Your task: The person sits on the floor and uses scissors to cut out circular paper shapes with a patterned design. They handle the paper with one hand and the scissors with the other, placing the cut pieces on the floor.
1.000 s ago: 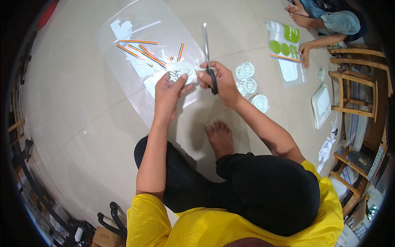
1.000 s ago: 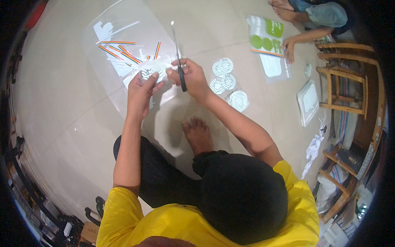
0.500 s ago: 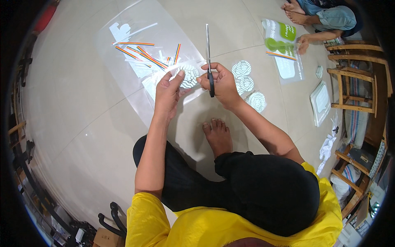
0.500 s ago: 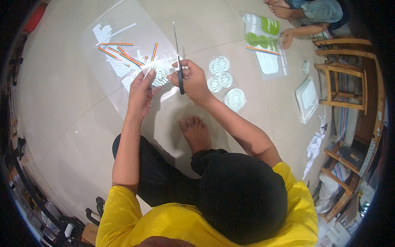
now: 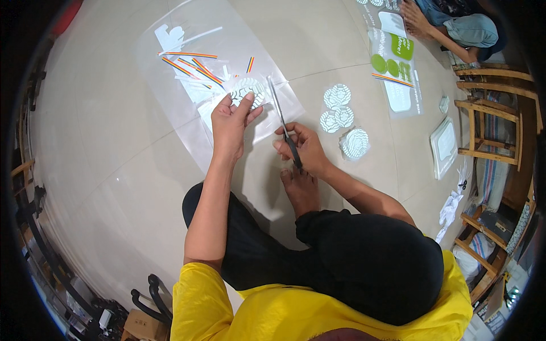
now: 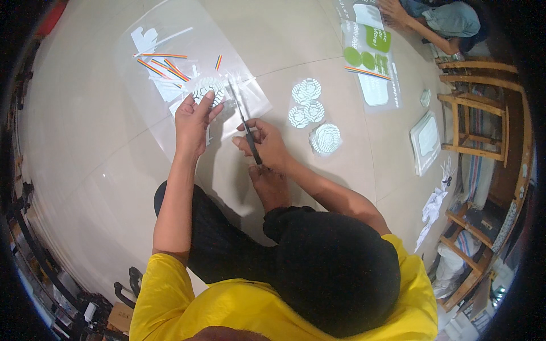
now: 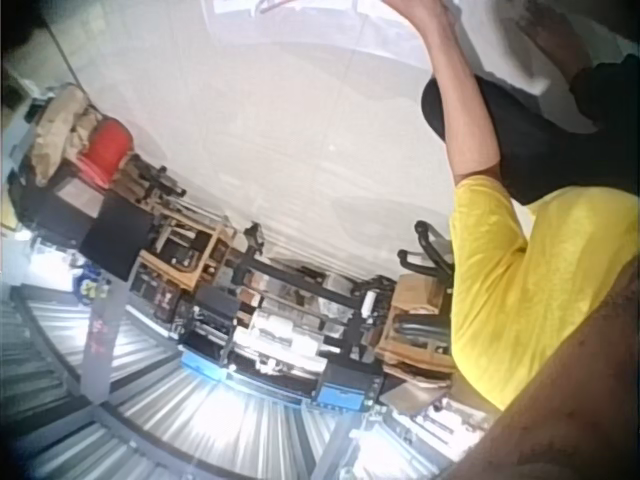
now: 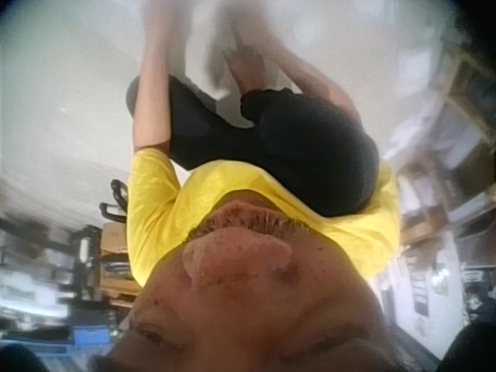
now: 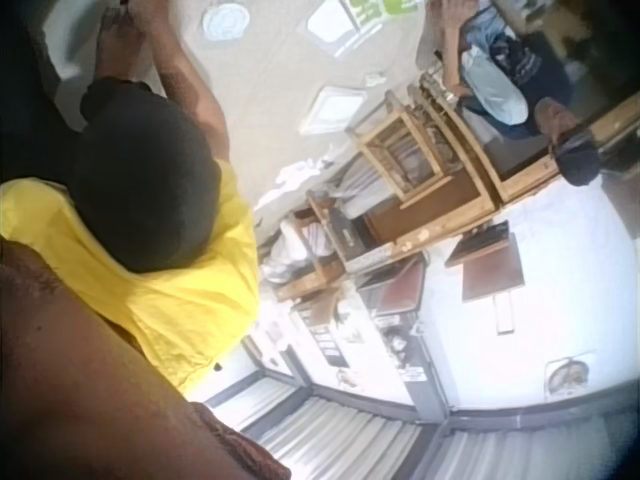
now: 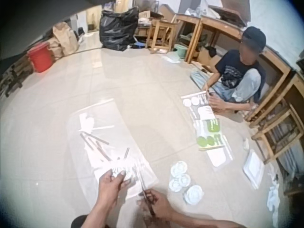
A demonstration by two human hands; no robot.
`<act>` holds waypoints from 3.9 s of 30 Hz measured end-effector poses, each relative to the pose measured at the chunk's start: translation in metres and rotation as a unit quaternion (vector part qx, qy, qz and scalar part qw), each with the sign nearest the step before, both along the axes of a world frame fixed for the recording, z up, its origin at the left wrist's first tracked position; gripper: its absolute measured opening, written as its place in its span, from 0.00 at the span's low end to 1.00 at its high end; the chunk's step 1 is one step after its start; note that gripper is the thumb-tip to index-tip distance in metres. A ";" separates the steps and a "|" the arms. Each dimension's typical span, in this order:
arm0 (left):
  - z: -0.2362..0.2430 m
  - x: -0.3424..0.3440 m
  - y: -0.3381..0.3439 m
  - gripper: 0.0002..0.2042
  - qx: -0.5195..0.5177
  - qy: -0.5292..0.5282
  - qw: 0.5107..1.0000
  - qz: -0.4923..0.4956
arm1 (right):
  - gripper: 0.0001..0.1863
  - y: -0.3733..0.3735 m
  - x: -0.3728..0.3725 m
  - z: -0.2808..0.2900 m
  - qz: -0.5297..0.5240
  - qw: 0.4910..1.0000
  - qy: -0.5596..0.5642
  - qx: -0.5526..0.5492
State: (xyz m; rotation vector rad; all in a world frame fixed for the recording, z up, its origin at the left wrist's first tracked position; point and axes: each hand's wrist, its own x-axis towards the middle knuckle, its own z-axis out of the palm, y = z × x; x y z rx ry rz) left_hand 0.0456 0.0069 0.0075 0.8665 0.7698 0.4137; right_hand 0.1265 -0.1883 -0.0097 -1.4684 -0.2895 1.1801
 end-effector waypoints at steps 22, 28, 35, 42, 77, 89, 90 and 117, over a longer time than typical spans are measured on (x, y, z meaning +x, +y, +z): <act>0.010 -0.002 -0.001 0.19 0.029 -0.019 0.999 -0.025 | 0.17 0.005 0.001 0.015 0.023 0.999 0.029 -0.019; 0.012 -0.002 -0.001 0.19 0.031 -0.018 0.999 -0.023 | 0.17 0.006 0.000 0.017 0.021 0.999 0.022 -0.023; 0.014 -0.002 -0.001 0.19 0.031 -0.019 0.999 -0.022 | 0.17 0.006 0.000 0.017 0.016 1.000 0.017 -0.019; 0.012 -0.002 -0.001 0.18 0.028 -0.026 0.999 -0.018 | 0.16 0.006 -0.001 0.016 0.022 0.999 -0.001 -0.033; 0.011 0.000 -0.007 0.18 0.018 -0.013 0.999 -0.044 | 0.17 0.022 0.013 0.019 0.003 0.999 0.026 -0.023; 0.008 -0.002 -0.006 0.17 0.016 -0.005 0.998 -0.053 | 0.16 0.031 0.019 0.014 -0.003 1.000 0.012 -0.002; 0.007 -0.002 -0.006 0.18 0.016 -0.007 0.998 -0.054 | 0.16 0.032 0.019 0.013 -0.003 1.000 0.012 0.001; 0.007 -0.006 -0.001 0.20 0.054 0.038 0.994 -0.085 | 0.22 0.046 0.054 0.016 -0.073 0.996 -0.009 0.047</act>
